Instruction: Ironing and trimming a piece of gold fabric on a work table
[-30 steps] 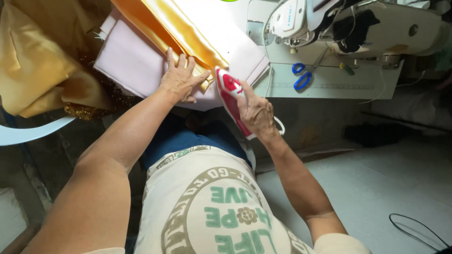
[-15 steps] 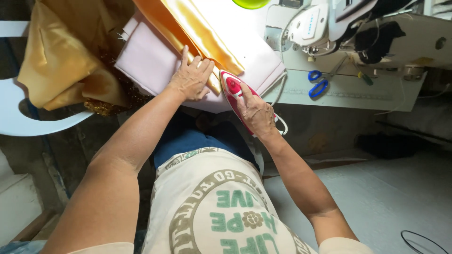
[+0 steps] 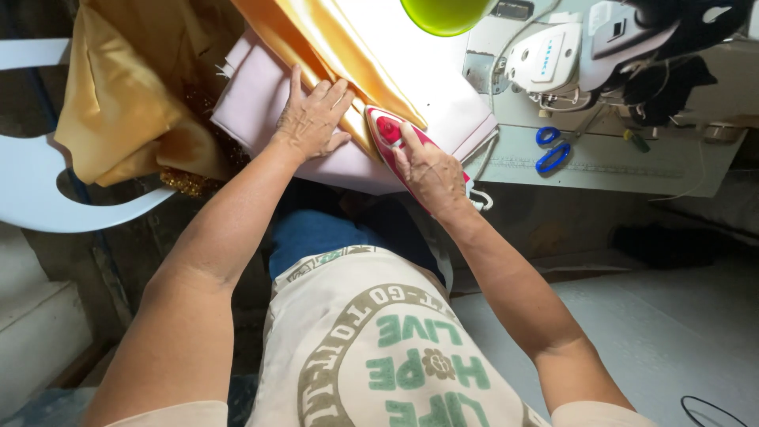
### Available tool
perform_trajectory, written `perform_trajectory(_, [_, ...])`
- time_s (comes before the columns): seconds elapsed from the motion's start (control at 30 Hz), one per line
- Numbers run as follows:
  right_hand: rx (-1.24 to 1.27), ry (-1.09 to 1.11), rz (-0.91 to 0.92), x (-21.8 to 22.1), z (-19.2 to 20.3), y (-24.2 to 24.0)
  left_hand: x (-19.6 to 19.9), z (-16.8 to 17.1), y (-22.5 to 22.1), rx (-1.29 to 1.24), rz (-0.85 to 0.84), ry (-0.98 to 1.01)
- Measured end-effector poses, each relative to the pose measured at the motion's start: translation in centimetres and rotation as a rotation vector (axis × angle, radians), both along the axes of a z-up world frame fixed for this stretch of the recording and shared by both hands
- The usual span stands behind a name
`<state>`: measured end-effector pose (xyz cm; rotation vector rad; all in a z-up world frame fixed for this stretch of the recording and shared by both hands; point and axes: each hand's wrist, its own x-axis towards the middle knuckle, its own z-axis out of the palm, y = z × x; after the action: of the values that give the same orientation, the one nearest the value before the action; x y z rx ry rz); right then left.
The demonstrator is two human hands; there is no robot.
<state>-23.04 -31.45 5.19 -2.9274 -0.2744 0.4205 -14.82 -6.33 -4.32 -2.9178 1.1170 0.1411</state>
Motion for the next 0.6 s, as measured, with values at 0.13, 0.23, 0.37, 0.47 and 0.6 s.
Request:
perform_trajectory(0.13, [0.008,0.046,-0.013,0.6,0.5,0.4,0.7,0.6,0.0,-0.035,-0.005,-0.032])
perform_trajectory(0.23, [0.056,0.118,-0.003,-0.3,2.1,-0.3,1.8,1.0,-0.2,0.036,0.018,0.012])
perform_trajectory(0.37, [-0.012,0.130,-0.050,-0.6,1.3,0.1,1.6,0.7,-0.2,0.045,0.019,0.017])
perform_trajectory(0.47, [0.004,0.095,-0.062,1.0,0.1,0.9,2.2,0.2,-0.2,0.021,0.016,0.013])
perform_trajectory(0.6, [0.010,0.085,-0.089,0.4,1.0,0.7,2.2,0.7,0.2,-0.004,0.015,0.045])
